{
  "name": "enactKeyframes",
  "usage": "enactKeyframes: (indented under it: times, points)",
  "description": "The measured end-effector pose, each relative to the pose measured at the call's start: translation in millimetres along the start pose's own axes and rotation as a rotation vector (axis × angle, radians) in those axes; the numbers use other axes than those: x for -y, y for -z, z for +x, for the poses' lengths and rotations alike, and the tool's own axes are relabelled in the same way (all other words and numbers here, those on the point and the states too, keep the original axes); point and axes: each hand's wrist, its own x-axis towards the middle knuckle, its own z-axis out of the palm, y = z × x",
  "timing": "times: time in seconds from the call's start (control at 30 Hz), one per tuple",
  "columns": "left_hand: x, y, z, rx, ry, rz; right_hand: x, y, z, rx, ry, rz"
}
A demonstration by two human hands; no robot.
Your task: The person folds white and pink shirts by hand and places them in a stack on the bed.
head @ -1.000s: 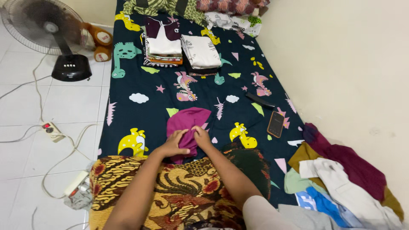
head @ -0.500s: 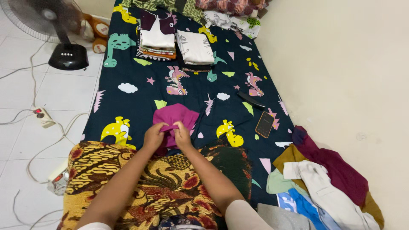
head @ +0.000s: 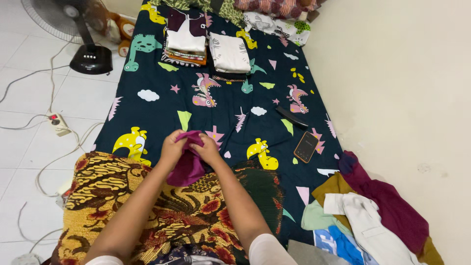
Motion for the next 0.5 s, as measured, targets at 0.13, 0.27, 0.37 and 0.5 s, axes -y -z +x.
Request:
enactKeyframes:
  times: [0.13,0.27,0.37,0.5]
  points:
    - [-48,-11,-10,-0.038,0.201,-0.096,-16,0,0,-0.063,0.109,0.026]
    - [-89,-30,-21,-0.026,0.258,-0.297,-40,6,4,-0.066,0.047,-0.185]
    - [-123,-35,-25,-0.020,0.307,-0.456,-26,18,12,-0.228,-0.153,0.239]
    - [-166,-34,-43,0.106,0.154,0.327,36,66,5,-0.379,-0.498,1.147]
